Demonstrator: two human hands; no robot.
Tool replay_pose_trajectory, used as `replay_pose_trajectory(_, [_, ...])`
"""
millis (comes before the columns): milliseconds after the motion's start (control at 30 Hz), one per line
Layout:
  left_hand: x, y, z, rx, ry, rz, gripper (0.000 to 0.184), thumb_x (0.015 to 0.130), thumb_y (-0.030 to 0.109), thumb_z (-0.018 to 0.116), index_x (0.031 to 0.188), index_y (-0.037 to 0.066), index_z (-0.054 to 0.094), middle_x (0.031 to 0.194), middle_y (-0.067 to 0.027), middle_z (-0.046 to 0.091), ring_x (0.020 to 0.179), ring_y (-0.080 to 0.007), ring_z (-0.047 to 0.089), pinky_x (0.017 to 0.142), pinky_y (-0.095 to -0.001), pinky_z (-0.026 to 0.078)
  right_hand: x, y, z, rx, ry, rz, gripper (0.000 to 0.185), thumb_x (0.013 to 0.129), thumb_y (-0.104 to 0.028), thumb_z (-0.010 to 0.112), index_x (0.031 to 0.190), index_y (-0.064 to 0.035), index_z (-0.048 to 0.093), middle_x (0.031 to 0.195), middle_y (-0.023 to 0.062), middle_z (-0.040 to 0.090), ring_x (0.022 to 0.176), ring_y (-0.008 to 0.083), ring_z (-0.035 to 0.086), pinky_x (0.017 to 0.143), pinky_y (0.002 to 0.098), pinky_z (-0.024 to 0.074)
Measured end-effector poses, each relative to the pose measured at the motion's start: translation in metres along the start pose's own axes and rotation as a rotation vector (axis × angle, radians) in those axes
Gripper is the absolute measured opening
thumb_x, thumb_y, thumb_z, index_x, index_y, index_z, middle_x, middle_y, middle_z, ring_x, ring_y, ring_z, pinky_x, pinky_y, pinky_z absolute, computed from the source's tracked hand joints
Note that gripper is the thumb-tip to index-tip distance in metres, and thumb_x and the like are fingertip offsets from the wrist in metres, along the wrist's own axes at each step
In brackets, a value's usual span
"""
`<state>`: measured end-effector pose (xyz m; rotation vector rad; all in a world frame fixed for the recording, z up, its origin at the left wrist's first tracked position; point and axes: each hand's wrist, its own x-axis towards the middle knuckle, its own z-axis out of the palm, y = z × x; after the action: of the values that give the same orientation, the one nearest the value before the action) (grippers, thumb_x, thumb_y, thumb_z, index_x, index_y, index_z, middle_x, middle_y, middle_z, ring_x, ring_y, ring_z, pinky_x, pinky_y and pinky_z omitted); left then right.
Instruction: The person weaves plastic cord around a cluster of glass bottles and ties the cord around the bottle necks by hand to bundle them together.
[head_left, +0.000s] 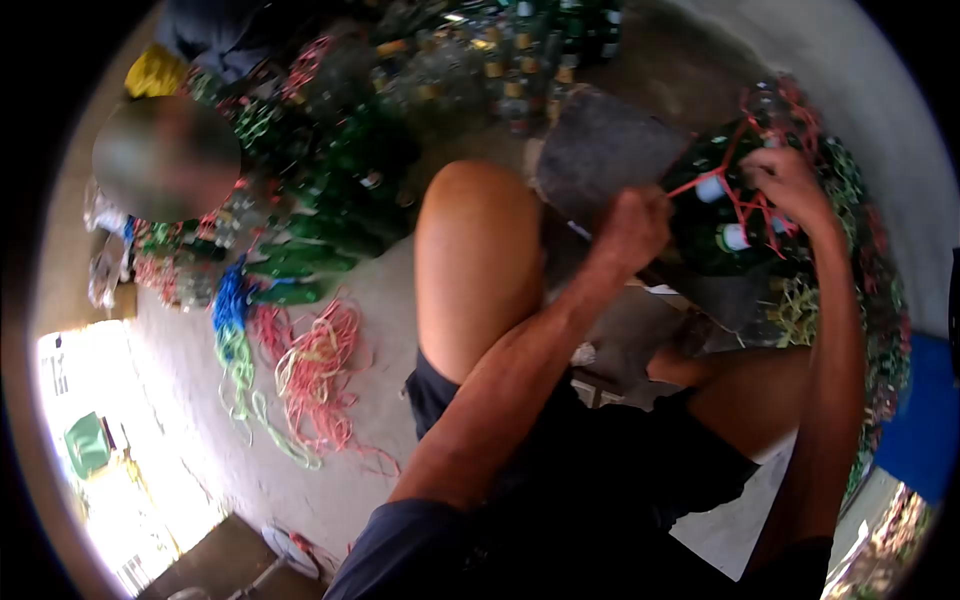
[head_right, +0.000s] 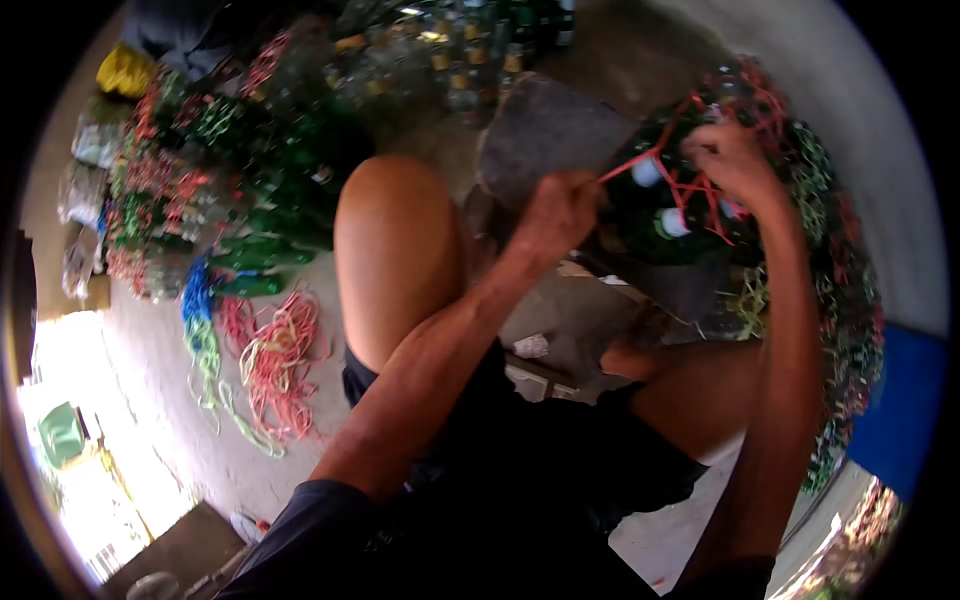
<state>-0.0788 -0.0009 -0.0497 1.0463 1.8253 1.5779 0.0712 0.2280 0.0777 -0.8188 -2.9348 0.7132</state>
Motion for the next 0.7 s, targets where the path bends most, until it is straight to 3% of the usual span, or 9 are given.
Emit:
replay_pose_trajectory(33, [0.0,0.004,-0.003,-0.03,-0.056,-0.08,0.023,0.102,0.011,0.058,0.095,-0.003,0.074,0.071,-0.0147,0.068,0.067,-0.0161,0.062,0.063,-0.0375,0.051,0.001,-0.001,-0.001,-0.002,-0.005,-0.035,0.022,0.093,-0.013,0.068,0.105,0.004,0.076,0.095,0.0159,0.077,0.09,0.0228,0.074,0.082,0.037,0.0554])
replay_pose_trajectory(100, [0.0,0.001,-0.004,-0.12,-0.064,-0.038,0.024,0.104,0.012,0.058,0.096,-0.004,0.074,0.071,-0.0072,0.067,0.066,-0.0144,0.059,0.064,-0.0346,0.05,0.003,-0.002,-0.002,0.111,-0.053,0.04,0.021,0.094,-0.012,0.068,0.106,0.0044,0.076,0.088,0.0142,0.076,0.082,0.0213,0.072,0.079,0.0365,0.0562])
replay_pose_trajectory(167, [0.0,-0.003,-0.003,-0.143,-0.088,-0.024,0.025,0.105,0.014,0.058,0.097,-0.004,0.074,0.07,-0.0029,0.063,0.064,-0.0113,0.056,0.06,-0.0319,0.048,0.0,-0.005,0.002,0.033,0.052,0.054,0.021,0.094,-0.015,0.069,0.102,0.0016,0.077,0.085,0.0141,0.076,0.079,0.0216,0.072,0.076,0.0372,0.0557])
replay_pose_trajectory(200, [0.001,-0.005,-0.005,-0.145,-0.092,-0.017,0.026,0.105,0.015,0.058,0.098,-0.003,0.075,0.069,-0.0008,0.061,0.062,-0.0098,0.055,0.058,-0.0306,0.046,-0.004,-0.008,0.001,-0.058,0.102,0.053,0.021,0.095,-0.019,0.069,0.097,-0.0005,0.078,0.082,0.015,0.074,0.077,0.0259,0.071,0.075,0.0386,0.0545])
replay_pose_trajectory(300, [-0.001,0.012,-0.011,-0.124,-0.128,-0.165,0.027,0.106,0.017,0.057,0.098,-0.002,0.074,0.067,0.0032,0.054,0.057,-0.0058,0.05,0.05,-0.0268,0.04,-0.014,-0.029,-0.021,-0.23,0.104,0.111,0.023,0.096,-0.022,0.069,0.095,0.0005,0.075,0.079,0.0172,0.07,0.075,0.0317,0.068,0.073,0.0413,0.0531])
replay_pose_trajectory(333, [-0.001,0.009,-0.01,-0.124,-0.116,-0.097,0.027,0.107,0.018,0.057,0.099,-0.001,0.074,0.063,0.0037,0.05,0.052,-0.0046,0.047,0.044,-0.0263,0.036,-0.019,-0.025,-0.015,-0.166,0.264,0.038,0.025,0.097,-0.024,0.068,0.096,0.0008,0.073,0.079,0.0185,0.069,0.073,0.0353,0.065,0.072,0.0442,0.0516])
replay_pose_trajectory(433, [-0.003,0.017,-0.011,-0.083,-0.13,-0.209,0.023,0.101,0.009,0.057,0.094,-0.004,0.074,0.07,-0.0102,0.062,0.068,-0.013,0.054,0.065,-0.0336,0.047,-0.039,-0.036,-0.021,-0.118,0.366,0.045,0.023,0.097,-0.025,0.069,0.096,-0.0033,0.075,0.074,0.018,0.069,0.072,0.0376,0.069,0.072,0.0484,0.0531])
replay_pose_trajectory(600, [-0.005,0.009,-0.006,-0.073,-0.166,-0.172,0.023,0.1,0.011,0.058,0.092,-0.003,0.075,0.065,-0.0067,0.056,0.064,-0.0117,0.05,0.061,-0.0331,0.043,-0.076,-0.056,0.0,0.046,0.476,0.038,0.019,0.094,-0.023,0.071,0.097,-0.0047,0.076,0.089,0.0177,0.074,0.083,0.0368,0.073,0.076,0.0465,0.0563])
replay_pose_trajectory(700, [-0.005,0.008,-0.007,-0.03,-0.21,-0.221,0.026,0.104,0.018,0.056,0.099,0.001,0.075,0.068,0.0,0.053,0.06,-0.0084,0.05,0.052,-0.0277,0.044,-0.09,-0.066,0.021,0.085,0.529,0.081,0.02,0.094,-0.024,0.073,0.096,-0.0043,0.076,0.09,0.017,0.073,0.079,0.0368,0.072,0.072,0.0459,0.0561])
